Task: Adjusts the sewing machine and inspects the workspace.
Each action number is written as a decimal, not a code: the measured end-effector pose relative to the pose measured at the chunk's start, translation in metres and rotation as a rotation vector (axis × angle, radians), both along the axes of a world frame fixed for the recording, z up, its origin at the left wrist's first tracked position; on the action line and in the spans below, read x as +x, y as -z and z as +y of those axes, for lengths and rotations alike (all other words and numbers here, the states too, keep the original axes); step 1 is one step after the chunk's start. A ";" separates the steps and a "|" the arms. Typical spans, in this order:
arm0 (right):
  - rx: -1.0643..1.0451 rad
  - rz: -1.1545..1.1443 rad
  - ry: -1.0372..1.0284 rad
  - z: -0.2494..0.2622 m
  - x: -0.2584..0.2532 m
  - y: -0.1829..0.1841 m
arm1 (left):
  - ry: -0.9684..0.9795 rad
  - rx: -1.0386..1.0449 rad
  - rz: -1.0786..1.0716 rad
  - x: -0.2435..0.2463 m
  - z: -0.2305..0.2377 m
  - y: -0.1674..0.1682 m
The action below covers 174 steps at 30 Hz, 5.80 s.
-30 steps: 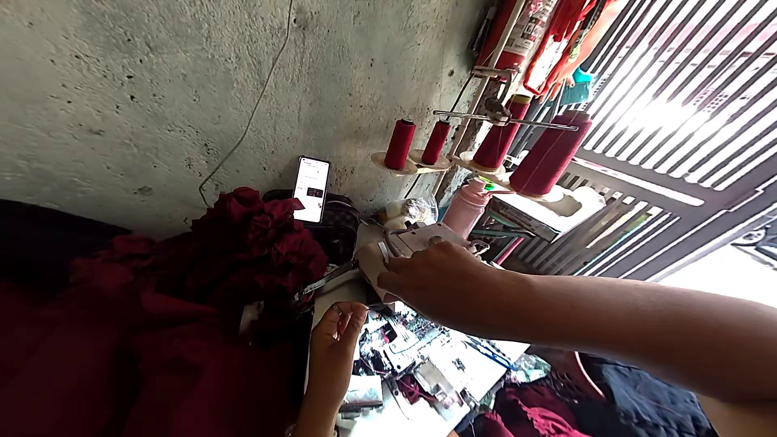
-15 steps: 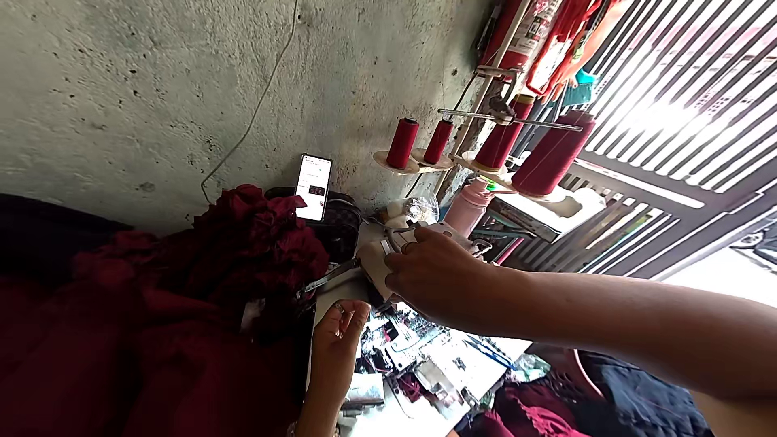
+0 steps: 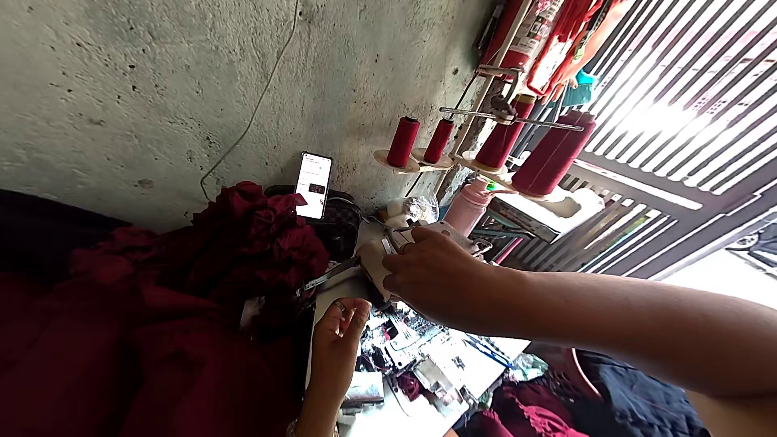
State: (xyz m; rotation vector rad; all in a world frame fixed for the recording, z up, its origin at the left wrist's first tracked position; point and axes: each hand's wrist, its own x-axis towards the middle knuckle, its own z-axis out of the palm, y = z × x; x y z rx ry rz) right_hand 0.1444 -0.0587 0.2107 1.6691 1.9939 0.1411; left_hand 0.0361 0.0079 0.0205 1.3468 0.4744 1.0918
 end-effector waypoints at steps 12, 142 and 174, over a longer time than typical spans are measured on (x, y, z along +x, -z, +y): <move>-0.360 -0.152 0.226 0.037 -0.045 0.021 | -0.216 -0.170 -0.086 0.000 0.006 0.001; 0.386 1.479 0.618 -0.123 0.124 0.195 | -0.400 0.938 0.812 0.008 -0.016 0.021; 0.069 1.993 0.877 -0.069 0.116 0.208 | -0.405 0.994 0.989 0.007 -0.022 0.017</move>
